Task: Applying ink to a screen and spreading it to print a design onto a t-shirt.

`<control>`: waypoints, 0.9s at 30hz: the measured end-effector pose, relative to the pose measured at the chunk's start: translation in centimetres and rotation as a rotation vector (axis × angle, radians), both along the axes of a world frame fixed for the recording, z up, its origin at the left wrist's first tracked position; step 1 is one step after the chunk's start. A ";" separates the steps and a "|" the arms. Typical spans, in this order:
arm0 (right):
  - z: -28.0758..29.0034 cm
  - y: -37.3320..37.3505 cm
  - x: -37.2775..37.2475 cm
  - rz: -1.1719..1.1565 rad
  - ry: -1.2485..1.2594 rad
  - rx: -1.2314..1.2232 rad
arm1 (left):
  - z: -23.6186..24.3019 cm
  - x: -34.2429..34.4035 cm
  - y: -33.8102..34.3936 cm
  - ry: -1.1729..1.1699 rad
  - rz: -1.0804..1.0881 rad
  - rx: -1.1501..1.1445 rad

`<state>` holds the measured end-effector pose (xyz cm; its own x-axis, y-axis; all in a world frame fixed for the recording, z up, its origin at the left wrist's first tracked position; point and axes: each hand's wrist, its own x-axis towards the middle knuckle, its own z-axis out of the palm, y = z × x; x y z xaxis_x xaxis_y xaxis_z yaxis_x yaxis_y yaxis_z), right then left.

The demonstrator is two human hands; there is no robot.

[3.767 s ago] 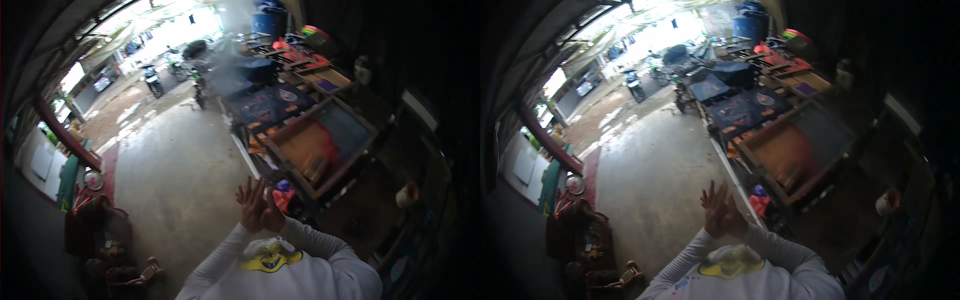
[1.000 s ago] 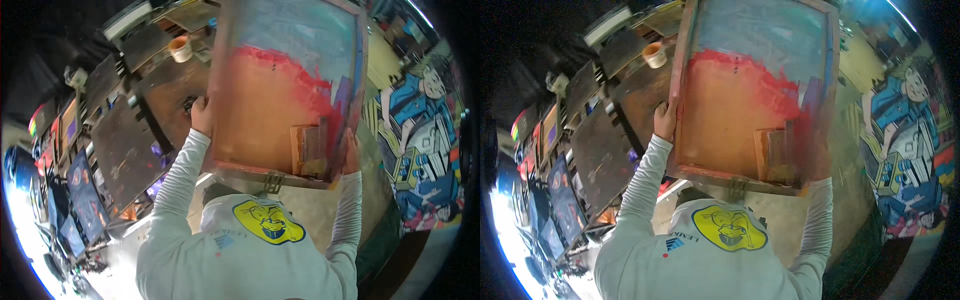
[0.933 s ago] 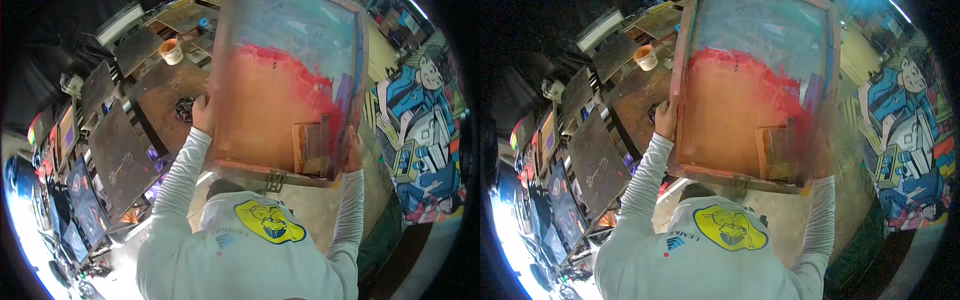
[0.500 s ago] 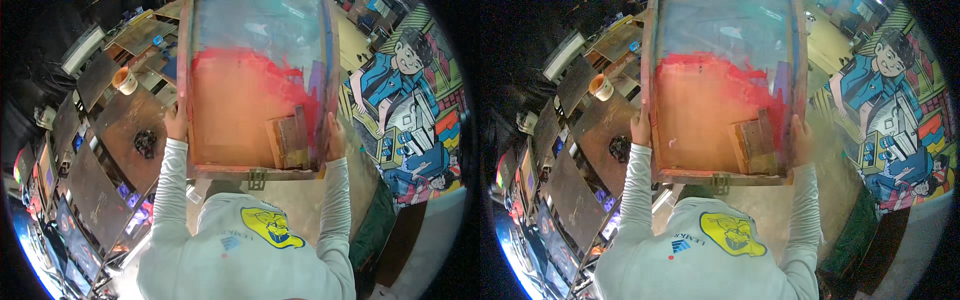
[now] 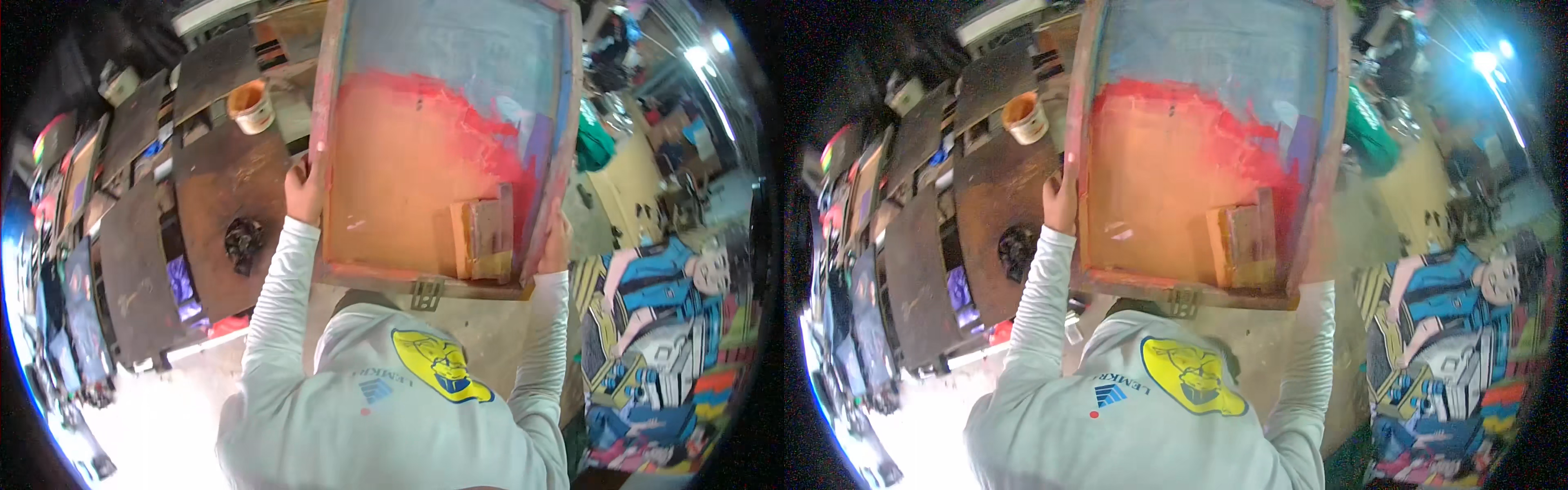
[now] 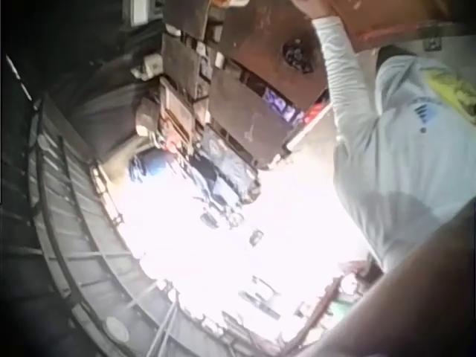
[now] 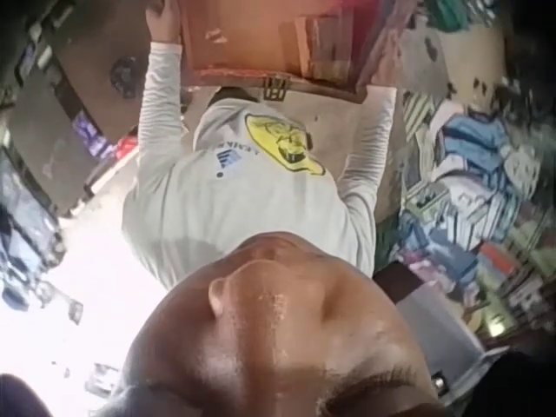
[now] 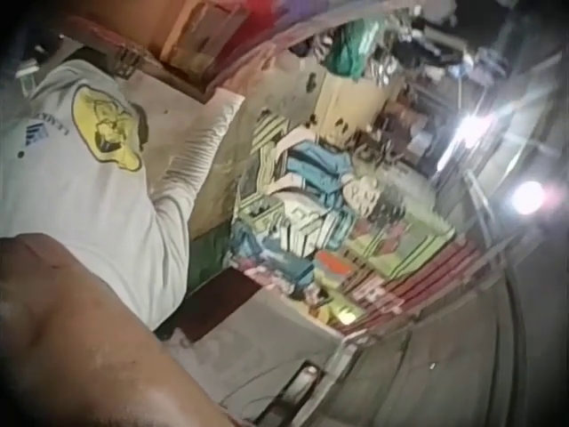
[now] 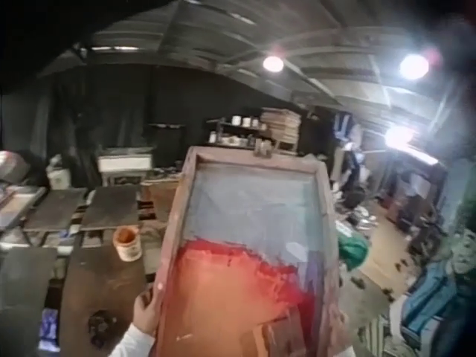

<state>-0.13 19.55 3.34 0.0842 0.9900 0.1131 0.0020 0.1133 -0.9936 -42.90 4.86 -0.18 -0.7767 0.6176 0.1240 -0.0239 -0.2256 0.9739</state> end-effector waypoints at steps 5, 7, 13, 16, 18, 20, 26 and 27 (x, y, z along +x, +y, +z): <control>-0.8 6.5 -6.5 0.147 0.093 -0.132 | 0.1 -2.1 -1.8 0.145 0.117 -0.077; -3.0 10.9 -6.5 0.325 -0.143 -0.153 | 1.3 -1.3 -1.8 0.264 0.255 -0.209; -2.9 17.5 -14.5 0.678 0.166 -0.283 | 0.1 0.0 -3.7 0.232 0.474 -0.194; -3.2 18.9 -17.4 0.792 0.217 -0.149 | 0.1 1.5 -5.4 0.182 0.551 -0.252; -8.4 24.4 -17.7 0.908 0.148 -0.100 | 0.8 2.7 -4.2 0.172 0.610 -0.080; -11.2 28.3 -19.1 1.054 0.015 -0.067 | 0.9 3.5 -4.0 0.218 0.742 -0.168; -5.7 29.1 -20.0 1.132 0.184 -0.371 | 4.0 8.2 -2.0 0.226 0.904 -0.280; -5.2 29.5 -19.9 1.127 0.162 -0.423 | 3.8 8.5 -1.1 0.236 0.890 -0.278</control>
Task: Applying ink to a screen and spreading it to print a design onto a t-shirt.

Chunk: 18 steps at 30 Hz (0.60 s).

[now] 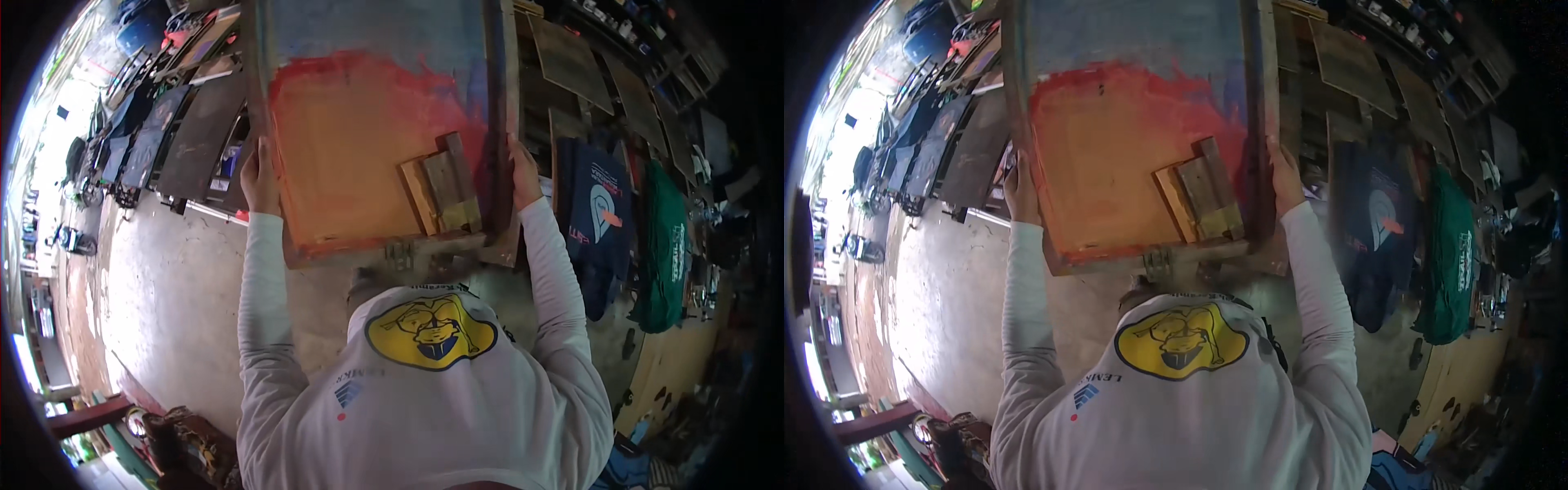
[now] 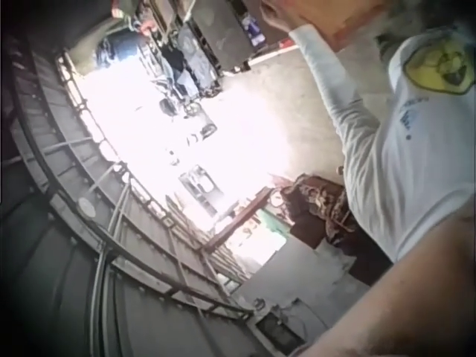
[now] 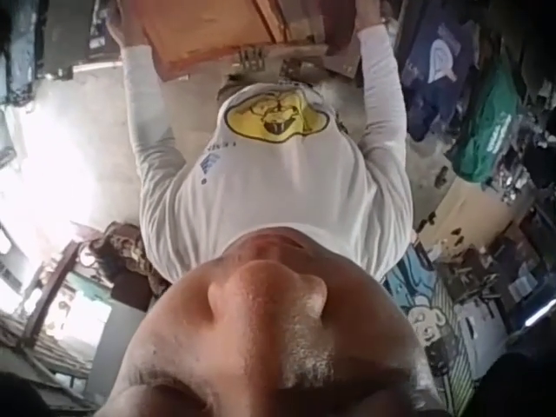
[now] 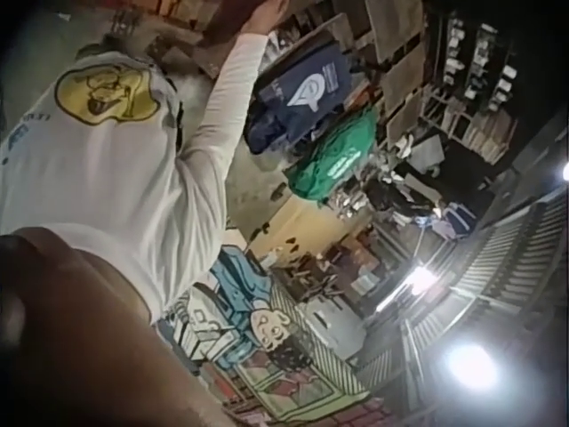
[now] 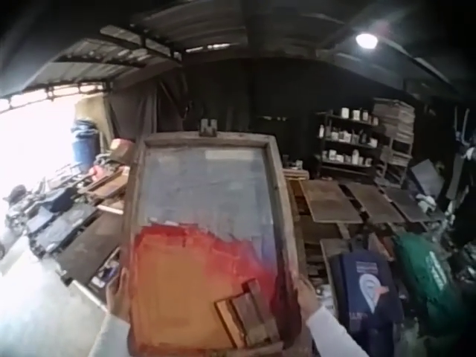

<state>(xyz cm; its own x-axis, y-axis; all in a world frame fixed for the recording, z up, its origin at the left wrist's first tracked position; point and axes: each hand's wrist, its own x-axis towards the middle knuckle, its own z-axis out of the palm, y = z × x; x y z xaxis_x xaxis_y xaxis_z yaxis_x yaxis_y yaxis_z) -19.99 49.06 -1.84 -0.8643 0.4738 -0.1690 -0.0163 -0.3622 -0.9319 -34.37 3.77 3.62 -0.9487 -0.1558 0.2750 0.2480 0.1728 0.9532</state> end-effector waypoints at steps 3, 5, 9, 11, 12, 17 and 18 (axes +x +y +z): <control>-0.9 3.4 0.9 -0.056 -0.030 0.032 | -0.8 0.5 3.2 0.009 -0.037 0.134; -1.5 5.7 2.0 -0.106 -0.031 0.091 | -1.5 1.0 5.4 -0.006 -0.127 0.185; 0.2 5.2 3.7 -0.089 -0.024 0.144 | -3.5 -1.2 6.3 -0.035 -0.108 0.131; 0.2 5.3 4.3 -0.143 -0.071 0.155 | -4.0 -2.0 7.0 0.011 -0.080 -0.036; 0.1 5.2 4.4 -0.157 -0.082 0.186 | -4.0 -2.5 7.6 -0.003 -0.104 -0.037; 1.4 3.1 5.0 -0.318 -0.255 0.327 | -5.0 -4.7 9.8 0.009 -0.131 -0.195; 1.6 2.4 4.9 -0.331 -0.265 0.323 | -5.2 -5.1 10.3 0.004 -0.147 -0.197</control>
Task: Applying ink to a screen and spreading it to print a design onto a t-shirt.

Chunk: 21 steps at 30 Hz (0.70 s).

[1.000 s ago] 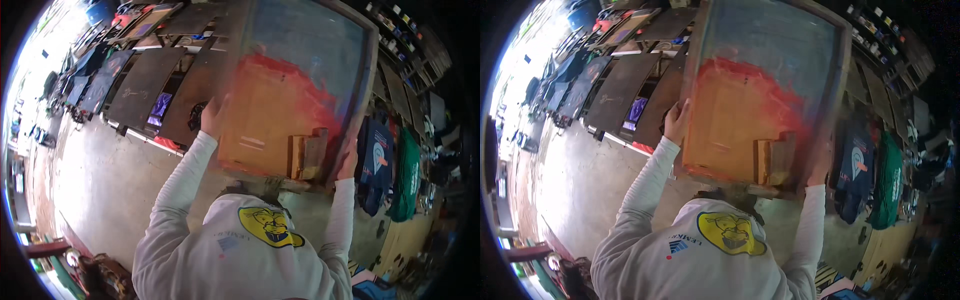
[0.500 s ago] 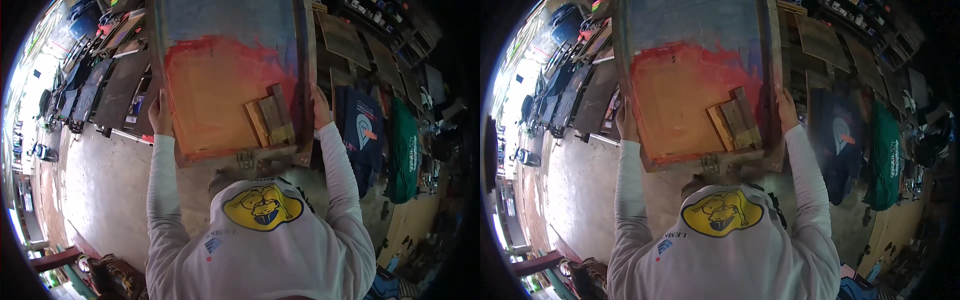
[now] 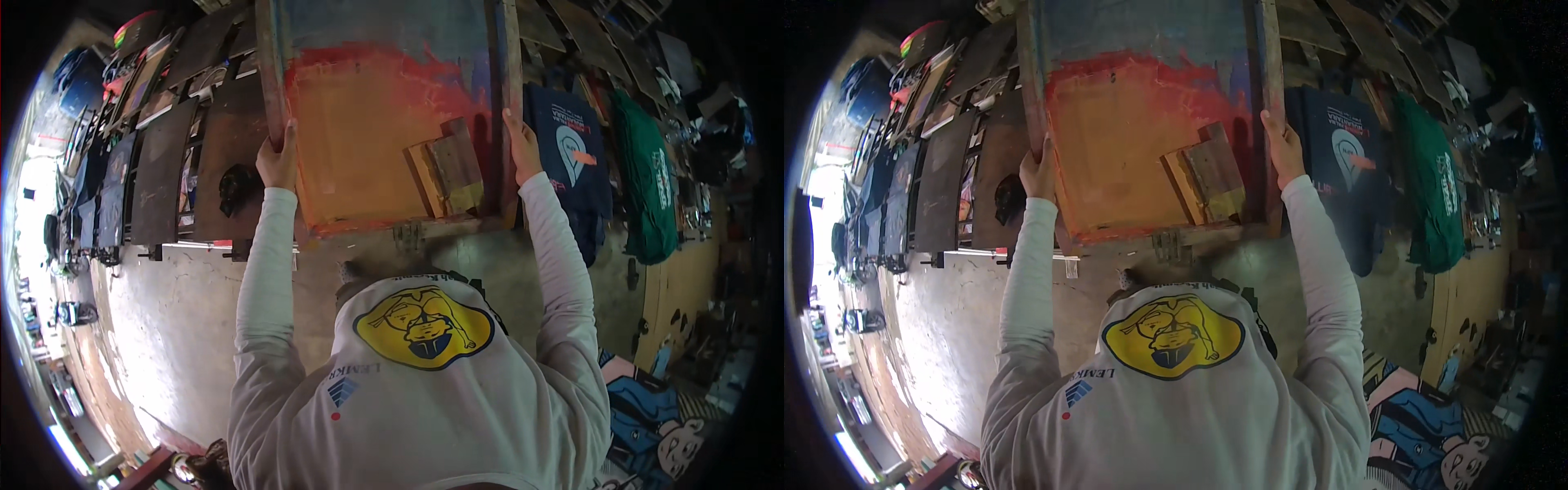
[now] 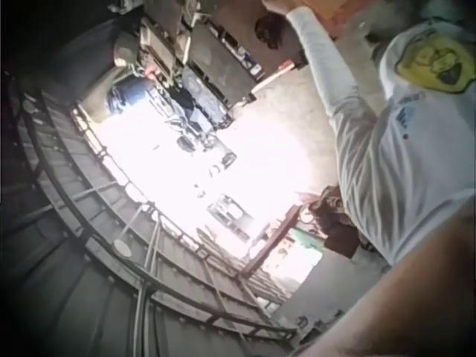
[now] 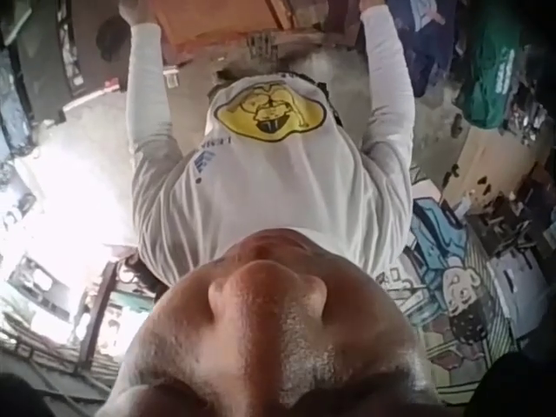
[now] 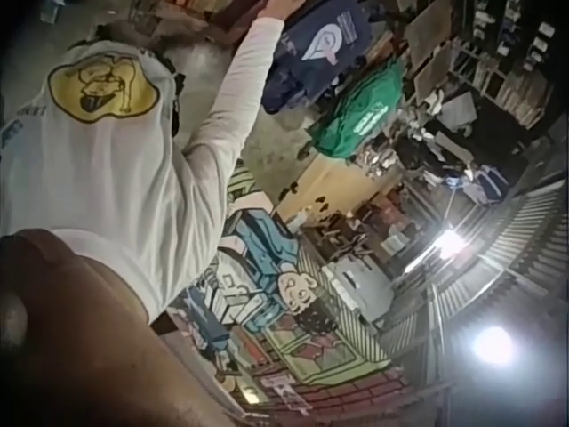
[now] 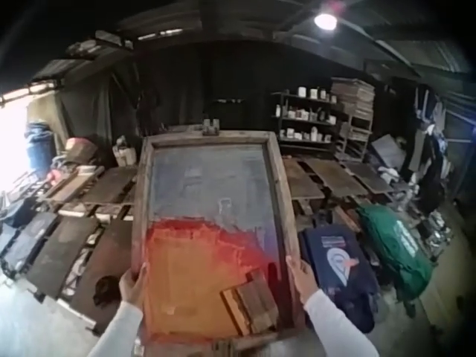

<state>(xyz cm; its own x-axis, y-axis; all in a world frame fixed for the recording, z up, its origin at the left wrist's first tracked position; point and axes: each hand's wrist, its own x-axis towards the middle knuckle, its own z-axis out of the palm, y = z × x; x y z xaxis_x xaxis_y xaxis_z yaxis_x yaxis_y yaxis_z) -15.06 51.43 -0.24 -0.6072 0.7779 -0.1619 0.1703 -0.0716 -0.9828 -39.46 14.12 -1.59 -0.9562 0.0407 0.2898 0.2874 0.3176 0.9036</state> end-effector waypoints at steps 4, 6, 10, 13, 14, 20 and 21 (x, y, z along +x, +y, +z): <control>-0.5 -1.6 0.2 -0.083 -0.011 0.040 | -1.2 -1.2 1.1 -0.087 -0.004 -0.169; -1.9 -0.8 0.6 -0.103 -0.043 0.074 | -1.9 -1.3 1.8 -0.131 -0.009 -0.240; -4.7 0.8 0.7 -0.140 -0.149 0.096 | -3.3 -1.4 3.0 -0.131 0.014 -0.246; -5.1 0.9 0.2 -0.124 -0.172 0.100 | -4.4 -1.6 3.1 -0.144 0.035 -0.299; -5.1 1.1 0.1 -0.115 -0.166 0.094 | -4.6 -1.6 3.3 -0.148 0.044 -0.324; -6.8 2.1 -0.5 -0.125 -0.206 0.090 | -5.1 -1.4 3.6 -0.138 0.064 -0.331; -7.4 2.4 -0.7 -0.122 -0.193 0.095 | -5.5 -1.8 3.5 -0.127 0.070 -0.325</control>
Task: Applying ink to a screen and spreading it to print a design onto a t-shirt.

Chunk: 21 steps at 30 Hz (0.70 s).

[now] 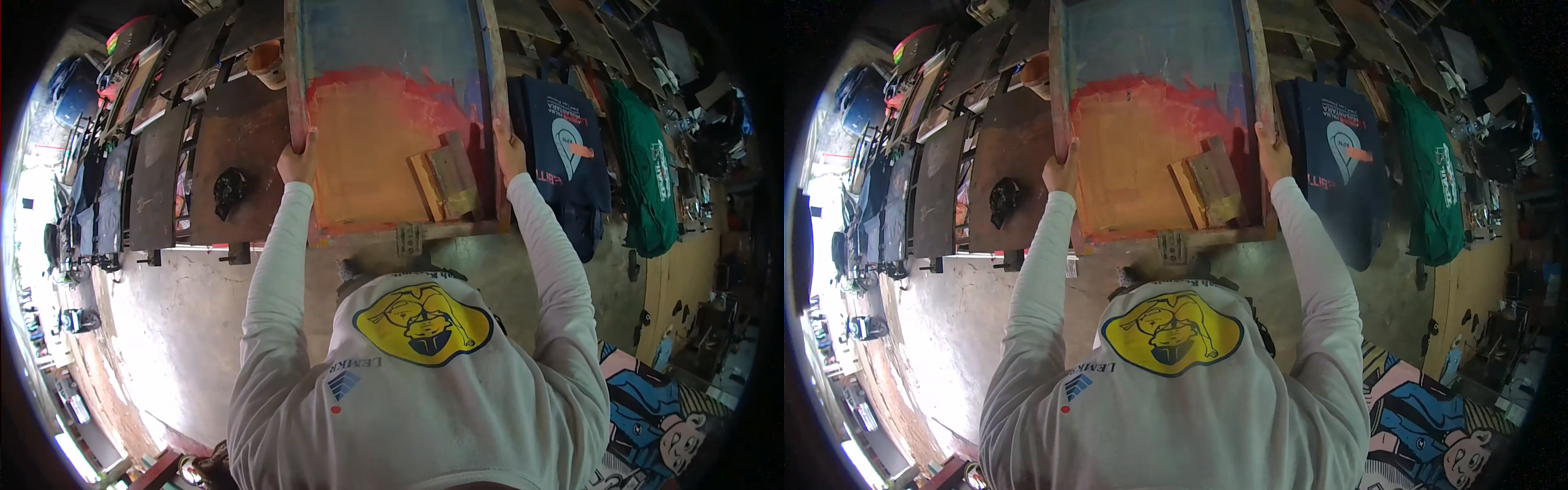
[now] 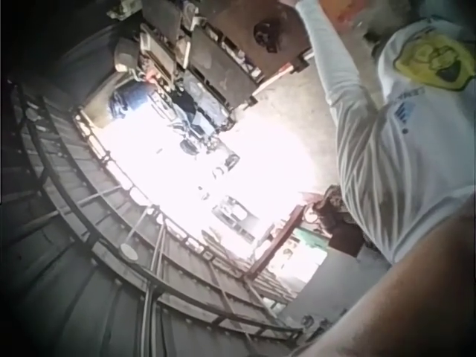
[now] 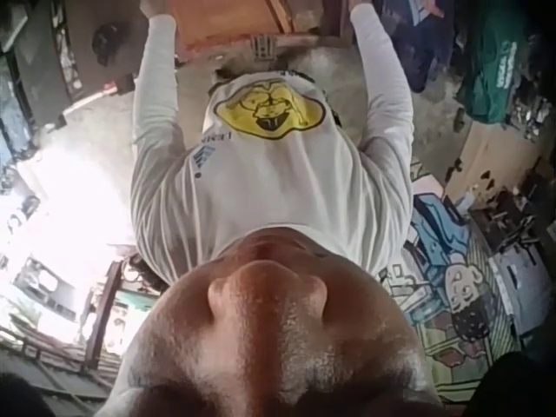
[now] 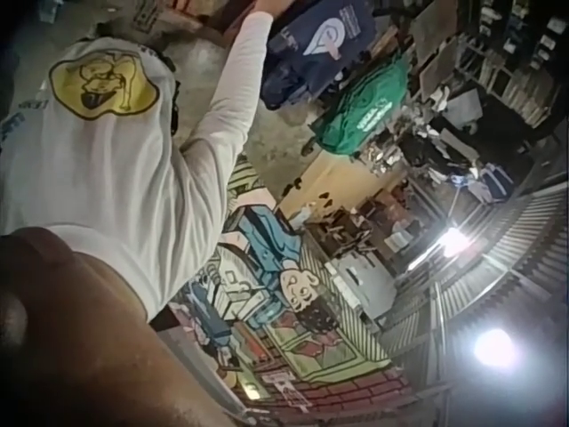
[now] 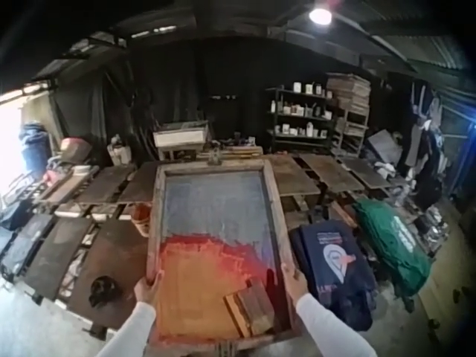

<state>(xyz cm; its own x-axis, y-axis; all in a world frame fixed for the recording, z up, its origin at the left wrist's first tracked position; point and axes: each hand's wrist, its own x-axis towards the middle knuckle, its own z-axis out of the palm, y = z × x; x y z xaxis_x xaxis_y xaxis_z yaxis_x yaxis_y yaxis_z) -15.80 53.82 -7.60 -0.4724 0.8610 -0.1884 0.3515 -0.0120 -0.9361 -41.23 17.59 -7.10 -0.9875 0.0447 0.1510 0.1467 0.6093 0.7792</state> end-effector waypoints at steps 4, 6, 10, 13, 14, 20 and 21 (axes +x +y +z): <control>-0.7 0.2 -0.4 0.022 0.032 0.043 | -1.2 -0.8 -0.2 -0.028 0.011 -0.080; -1.5 0.8 -0.2 0.035 0.028 0.033 | -2.3 -0.8 0.1 -0.055 0.006 -0.113; -4.6 1.7 -0.7 0.032 -0.118 0.025 | -4.8 -2.4 0.1 -0.133 -0.023 -0.154; -6.5 1.5 -1.5 0.049 -0.148 0.058 | -7.8 -2.8 -1.1 -0.205 -0.045 -0.169; -7.4 1.3 -1.9 0.074 -0.149 0.050 | -9.2 -2.9 -1.6 -0.213 -0.020 -0.185; -9.5 2.5 -1.1 0.018 -0.393 0.048 | -8.7 -2.5 0.2 -0.266 -0.053 -0.214; -9.3 2.2 -1.3 0.020 -0.397 0.042 | -8.7 -2.5 0.1 -0.282 -0.051 -0.231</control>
<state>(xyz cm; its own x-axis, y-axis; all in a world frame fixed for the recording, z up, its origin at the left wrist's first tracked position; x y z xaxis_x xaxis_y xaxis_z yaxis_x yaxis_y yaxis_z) -17.10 56.07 -16.87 -0.3870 0.8632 -0.3243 0.6859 0.0344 -0.7269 -43.71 17.69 -15.83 -0.9844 0.0964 -0.1469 -0.0194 0.7712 0.6363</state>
